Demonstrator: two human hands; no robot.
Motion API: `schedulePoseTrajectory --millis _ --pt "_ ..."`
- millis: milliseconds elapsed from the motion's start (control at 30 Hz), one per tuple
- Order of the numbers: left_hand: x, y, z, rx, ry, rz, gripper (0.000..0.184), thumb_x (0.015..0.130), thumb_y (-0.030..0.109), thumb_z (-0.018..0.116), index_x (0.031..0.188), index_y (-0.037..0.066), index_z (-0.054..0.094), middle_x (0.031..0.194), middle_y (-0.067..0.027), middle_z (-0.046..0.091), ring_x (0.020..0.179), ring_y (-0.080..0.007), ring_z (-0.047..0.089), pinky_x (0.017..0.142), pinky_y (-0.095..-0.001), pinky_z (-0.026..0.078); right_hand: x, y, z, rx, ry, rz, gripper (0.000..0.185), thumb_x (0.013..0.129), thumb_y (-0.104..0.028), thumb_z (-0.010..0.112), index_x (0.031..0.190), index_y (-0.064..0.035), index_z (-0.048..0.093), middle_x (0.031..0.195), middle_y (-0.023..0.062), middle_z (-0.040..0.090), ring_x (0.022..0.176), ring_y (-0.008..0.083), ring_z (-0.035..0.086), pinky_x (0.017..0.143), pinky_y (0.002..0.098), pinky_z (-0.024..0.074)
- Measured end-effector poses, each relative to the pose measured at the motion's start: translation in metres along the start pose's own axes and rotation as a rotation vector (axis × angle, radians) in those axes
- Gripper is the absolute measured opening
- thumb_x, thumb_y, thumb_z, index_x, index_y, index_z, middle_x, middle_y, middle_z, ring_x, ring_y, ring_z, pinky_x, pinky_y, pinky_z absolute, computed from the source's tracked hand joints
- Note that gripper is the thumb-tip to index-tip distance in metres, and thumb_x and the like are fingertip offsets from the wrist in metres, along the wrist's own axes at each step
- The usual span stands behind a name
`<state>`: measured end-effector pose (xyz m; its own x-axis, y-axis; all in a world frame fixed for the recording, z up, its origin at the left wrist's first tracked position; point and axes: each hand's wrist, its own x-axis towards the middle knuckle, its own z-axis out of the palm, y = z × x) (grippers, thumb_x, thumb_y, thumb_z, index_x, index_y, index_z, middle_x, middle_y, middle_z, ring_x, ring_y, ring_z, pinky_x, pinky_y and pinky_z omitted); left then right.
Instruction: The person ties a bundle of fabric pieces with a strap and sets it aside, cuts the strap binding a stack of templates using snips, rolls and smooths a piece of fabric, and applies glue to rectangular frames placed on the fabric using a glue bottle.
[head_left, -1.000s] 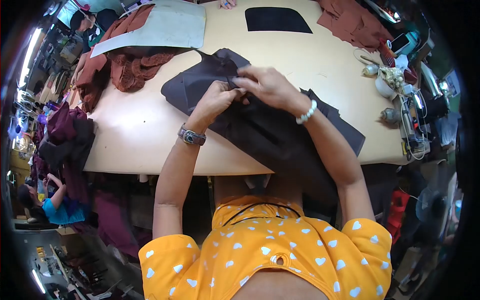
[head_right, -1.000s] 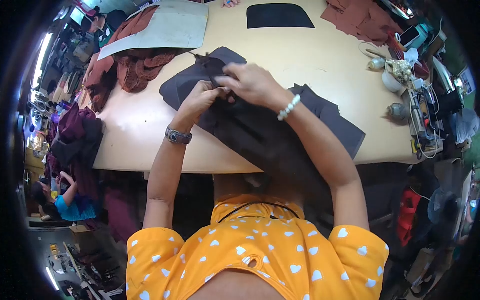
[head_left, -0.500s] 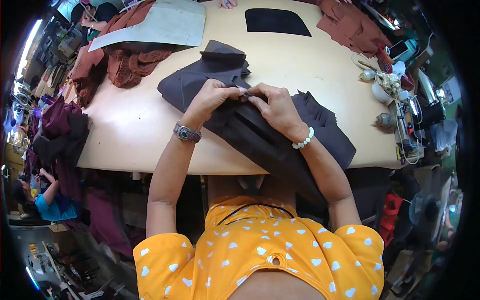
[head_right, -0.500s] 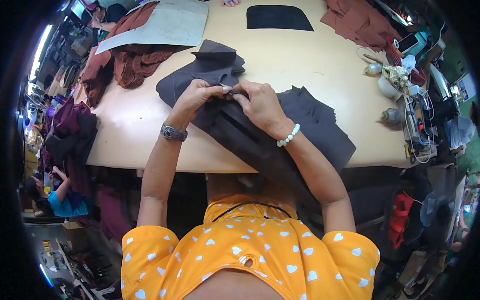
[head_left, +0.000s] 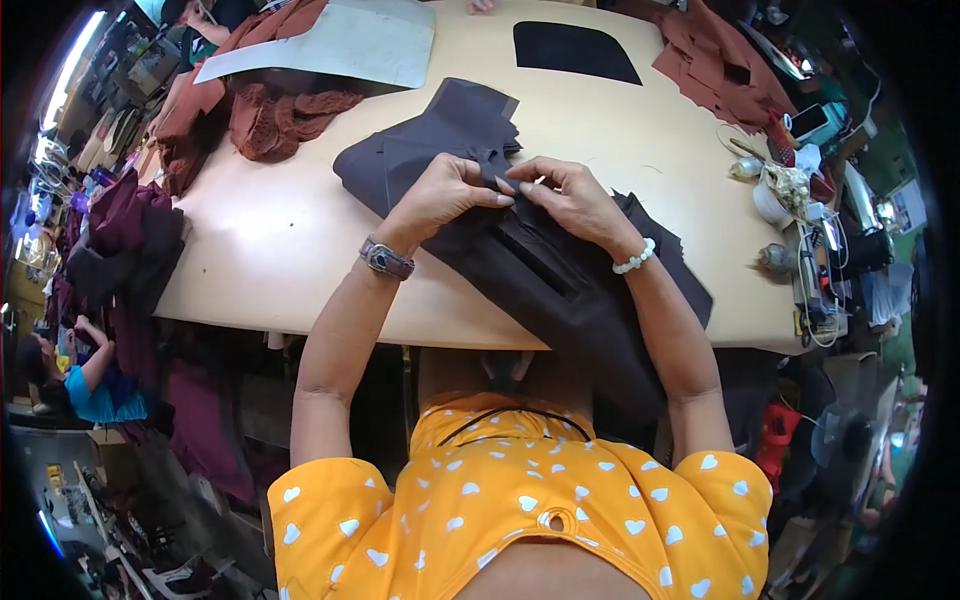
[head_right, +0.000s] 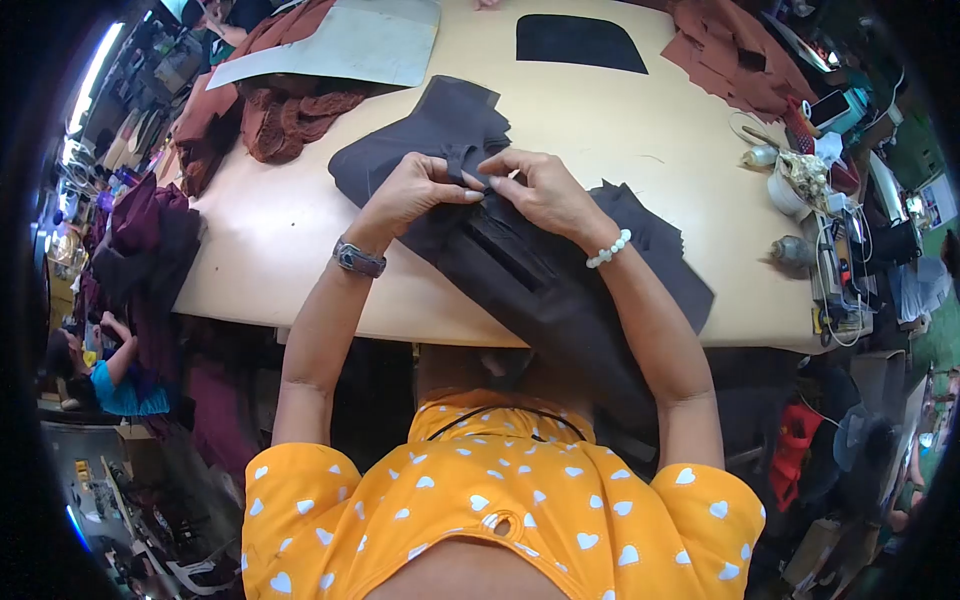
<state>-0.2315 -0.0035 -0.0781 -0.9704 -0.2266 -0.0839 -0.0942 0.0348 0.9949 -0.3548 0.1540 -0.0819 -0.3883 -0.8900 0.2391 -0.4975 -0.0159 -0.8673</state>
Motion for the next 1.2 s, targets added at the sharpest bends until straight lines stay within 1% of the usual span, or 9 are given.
schedulePoseTrajectory --millis 67,267,367,467,567,667,867,1067,1200 --pt "0.002 -0.003 0.0 0.022 0.004 0.037 0.015 0.071 -0.002 0.069 0.086 -0.002 0.069 0.08 -0.0064 0.067 0.073 -0.0088 0.061 0.071 -0.0199 0.048 0.003 0.004 0.0 -0.114 -0.078 -0.134 0.019 0.081 -0.009 0.06 0.098 -0.0022 0.065 0.081 0.0099 0.061 0.073 0.017 0.057 0.068 0.0283 0.0452" --pt "0.001 0.006 0.005 0.409 0.068 0.118 0.017 0.07 0.001 0.07 0.087 -0.002 0.069 0.075 -0.0073 0.067 0.07 -0.0063 0.059 0.065 -0.0204 0.047 0.013 0.011 -0.007 -0.158 -0.223 -0.121 0.01 0.079 -0.006 0.061 0.088 -0.0006 0.061 0.083 0.0065 0.057 0.074 0.015 0.052 0.07 0.0276 0.0419" --pt "-0.007 0.021 0.013 0.635 0.1 0.208 0.014 0.068 0.002 0.07 0.082 0.001 0.069 0.068 -0.009 0.064 0.064 -0.0106 0.06 0.059 -0.0249 0.046 0.015 0.013 -0.005 -0.254 -0.21 -0.207 0.008 0.081 -0.006 0.06 0.083 0.0007 0.058 0.082 0.0089 0.057 0.075 0.0185 0.053 0.07 0.0299 0.0426" --pt "-0.009 0.011 0.016 1.035 0.282 0.554 0.014 0.064 0.003 0.069 0.077 0.003 0.067 0.065 -0.0116 0.059 0.061 -0.0206 0.058 0.057 -0.0318 0.045 0.011 0.014 -0.001 -0.331 -0.154 -0.193 0.018 0.082 -0.016 0.059 0.093 -0.0016 0.062 0.086 0.0132 0.061 0.082 0.0279 0.058 0.075 0.0344 0.0446" --pt "-0.005 -0.002 0.027 1.121 0.419 0.689 0.014 0.062 0.004 0.069 0.076 0.002 0.064 0.066 -0.0115 0.058 0.064 -0.0285 0.056 0.058 -0.0362 0.045 0.006 0.012 0.001 -0.303 -0.138 -0.038 0.021 0.085 -0.017 0.056 0.095 -0.0006 0.062 0.091 0.0171 0.062 0.084 0.0277 0.06 0.076 0.0338 0.0455" --pt "-0.008 -0.013 0.033 1.102 0.491 0.77 0.016 0.065 0.007 0.07 0.079 0.003 0.064 0.068 -0.011 0.06 0.065 -0.0267 0.058 0.059 -0.0347 0.047 0.004 0.003 -0.004 -0.199 -0.184 0.093 0.021 0.087 -0.014 0.053 0.099 -0.0004 0.062 0.092 0.0174 0.064 0.082 0.0234 0.061 0.075 0.0317 0.046" --pt "-0.007 -0.031 0.029 0.945 0.607 0.856 0.012 0.069 0.003 0.069 0.08 0.003 0.065 0.074 -0.0109 0.064 0.066 -0.0259 0.061 0.059 -0.0311 0.048 0.009 0.03 0.001 0.125 -0.108 -0.111 0.021 0.088 -0.012 0.055 0.105 -0.001 0.061 0.083 0.0074 0.064 0.077 0.0139 0.057 0.073 0.0272 0.0453" --pt "-0.01 -0.033 0.026 0.905 0.577 0.838 0.014 0.068 0.001 0.068 0.081 0.003 0.066 0.075 -0.0107 0.064 0.068 -0.0253 0.062 0.061 -0.0313 0.049 0.018 0.008 -0.015 0.058 -0.349 0.127 0.017 0.087 -0.011 0.057 0.102 -0.0025 0.06 0.071 0.0025 0.056 0.064 0.0119 0.05 0.062 0.0261 0.0451" --pt "-0.013 -0.03 0.024 0.926 0.514 0.783 0.015 0.07 -0.001 0.065 0.084 0.003 0.066 0.077 -0.0103 0.064 0.071 -0.0255 0.062 0.064 -0.0319 0.049 0.021 0.012 -0.014 -0.114 -0.34 -0.001 0.013 0.088 -0.007 0.054 0.098 -0.0018 0.06 0.069 0.0002 0.055 0.062 0.0063 0.048 0.056 0.022 0.042"
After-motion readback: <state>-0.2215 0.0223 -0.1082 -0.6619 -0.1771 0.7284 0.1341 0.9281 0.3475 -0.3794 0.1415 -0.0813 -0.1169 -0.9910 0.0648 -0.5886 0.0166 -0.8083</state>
